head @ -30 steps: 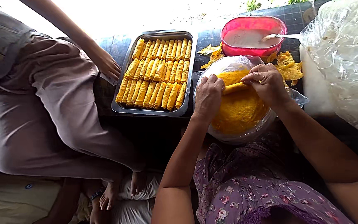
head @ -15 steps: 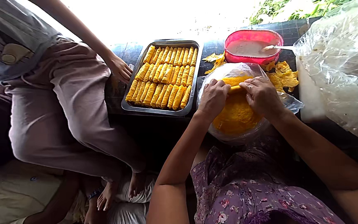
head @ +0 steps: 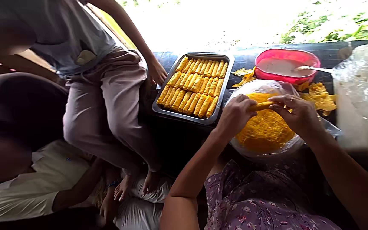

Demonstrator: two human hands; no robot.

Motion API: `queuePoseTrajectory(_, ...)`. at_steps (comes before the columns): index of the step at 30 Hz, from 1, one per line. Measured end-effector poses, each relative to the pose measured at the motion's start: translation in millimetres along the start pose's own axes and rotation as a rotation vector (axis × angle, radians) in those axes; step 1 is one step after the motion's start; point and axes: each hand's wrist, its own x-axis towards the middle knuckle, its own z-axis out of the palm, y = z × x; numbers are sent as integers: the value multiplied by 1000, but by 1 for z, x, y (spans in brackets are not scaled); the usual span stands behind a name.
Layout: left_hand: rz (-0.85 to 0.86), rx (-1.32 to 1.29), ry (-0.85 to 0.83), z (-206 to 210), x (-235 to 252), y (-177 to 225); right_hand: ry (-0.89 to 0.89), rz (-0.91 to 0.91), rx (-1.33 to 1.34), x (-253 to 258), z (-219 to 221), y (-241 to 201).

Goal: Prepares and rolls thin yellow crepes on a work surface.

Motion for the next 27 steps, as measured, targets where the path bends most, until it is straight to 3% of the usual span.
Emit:
queuePoseTrajectory(3, 24, 163, 25, 0, -3, -5, -20, 58, 30, -5, 0, 1)
queuePoseTrajectory(10, -503, 468, 61, -64, 34, -70, -26, 139, 11, -27, -15, 7)
queuePoseTrajectory(14, -710, 552, 9, -66, 54, -88, -11, 96, -64, -41, -18, -1)
queuePoseTrajectory(17, -759, 668, -62, -56, 56, -87, 6, 27, -89, -56, -21, -5)
queuePoseTrajectory(22, -599, 687, -25, -61, 42, -84, -57, -89, -57, -80, -14, -15)
queuePoseTrajectory(27, 28, 174, -118, -47, -12, -37, -113, -193, -93, -87, -4, -18)
